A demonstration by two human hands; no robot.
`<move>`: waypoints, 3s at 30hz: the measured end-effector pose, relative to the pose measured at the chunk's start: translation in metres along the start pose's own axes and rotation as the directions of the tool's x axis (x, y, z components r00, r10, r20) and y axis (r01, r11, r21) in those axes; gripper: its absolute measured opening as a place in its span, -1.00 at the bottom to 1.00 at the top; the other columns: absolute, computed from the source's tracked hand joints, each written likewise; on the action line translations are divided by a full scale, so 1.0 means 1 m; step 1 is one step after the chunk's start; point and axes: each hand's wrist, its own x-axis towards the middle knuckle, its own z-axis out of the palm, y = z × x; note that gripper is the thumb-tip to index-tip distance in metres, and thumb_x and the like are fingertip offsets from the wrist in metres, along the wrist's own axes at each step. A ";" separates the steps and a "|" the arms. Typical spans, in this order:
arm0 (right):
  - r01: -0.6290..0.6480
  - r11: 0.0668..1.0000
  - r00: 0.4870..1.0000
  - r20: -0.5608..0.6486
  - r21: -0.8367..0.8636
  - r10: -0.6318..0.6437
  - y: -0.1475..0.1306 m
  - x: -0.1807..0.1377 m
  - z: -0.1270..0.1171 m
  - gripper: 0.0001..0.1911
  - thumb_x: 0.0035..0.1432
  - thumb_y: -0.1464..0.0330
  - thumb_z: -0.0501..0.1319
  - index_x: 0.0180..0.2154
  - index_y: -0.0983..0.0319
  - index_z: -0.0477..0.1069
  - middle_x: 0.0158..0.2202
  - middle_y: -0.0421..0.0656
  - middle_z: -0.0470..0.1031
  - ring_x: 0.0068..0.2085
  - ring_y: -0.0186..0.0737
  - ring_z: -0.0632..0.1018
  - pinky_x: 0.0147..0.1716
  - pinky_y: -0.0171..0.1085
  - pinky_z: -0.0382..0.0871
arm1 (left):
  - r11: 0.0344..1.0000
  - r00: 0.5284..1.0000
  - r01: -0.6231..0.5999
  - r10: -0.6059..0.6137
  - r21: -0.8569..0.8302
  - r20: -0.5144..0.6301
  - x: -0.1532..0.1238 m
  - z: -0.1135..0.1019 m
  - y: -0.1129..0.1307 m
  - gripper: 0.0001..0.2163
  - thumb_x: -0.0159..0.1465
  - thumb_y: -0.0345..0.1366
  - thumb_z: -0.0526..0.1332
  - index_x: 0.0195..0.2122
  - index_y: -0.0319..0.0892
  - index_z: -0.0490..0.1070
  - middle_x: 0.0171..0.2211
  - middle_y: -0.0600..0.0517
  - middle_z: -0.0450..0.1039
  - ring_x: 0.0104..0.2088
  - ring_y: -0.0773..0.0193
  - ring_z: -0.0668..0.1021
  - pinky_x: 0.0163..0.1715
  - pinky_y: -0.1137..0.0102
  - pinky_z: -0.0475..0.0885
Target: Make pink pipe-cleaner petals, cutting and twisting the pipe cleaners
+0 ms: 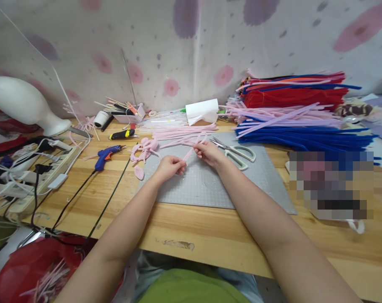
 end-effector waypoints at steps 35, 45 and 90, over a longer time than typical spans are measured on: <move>0.180 0.969 0.964 0.164 0.169 -0.208 -0.019 -0.005 -0.027 -0.75 -0.14 0.25 0.34 -0.41 0.22 0.39 -0.62 -0.32 0.18 -0.61 -0.57 0.18 -0.69 -0.54 0.11 | 0.909 0.906 0.189 -0.015 -0.372 0.424 -0.003 -0.018 -0.002 -0.76 -0.11 -0.24 0.33 -0.52 -0.35 0.44 -0.70 0.08 0.34 -0.70 0.46 0.38 -0.59 0.46 0.35; 0.160 0.985 0.979 0.117 0.058 -0.166 -0.020 -0.005 -0.032 -0.74 -0.11 0.18 0.30 -0.47 0.22 0.37 -0.64 -0.31 0.07 -0.63 -0.51 0.10 -0.74 -0.47 0.02 | 0.946 0.878 0.180 -0.031 -0.270 0.477 -0.003 -0.016 -0.001 -0.74 -0.11 -0.21 0.34 -0.52 -0.34 0.45 -0.68 0.05 0.38 -0.69 0.46 0.41 -0.61 0.50 0.32; 0.334 0.611 0.937 0.181 -0.717 -0.300 0.015 -0.005 0.010 -0.69 -0.04 0.13 0.16 -0.51 0.27 0.35 -0.63 -0.28 0.26 -0.60 -0.43 0.23 -0.58 -0.37 0.08 | 0.880 0.970 -0.138 0.026 -0.455 -0.244 0.009 -0.013 0.001 -0.76 0.02 -0.19 0.25 -0.40 -0.28 0.35 -0.49 0.06 0.35 -0.54 0.45 0.41 -0.58 0.53 0.36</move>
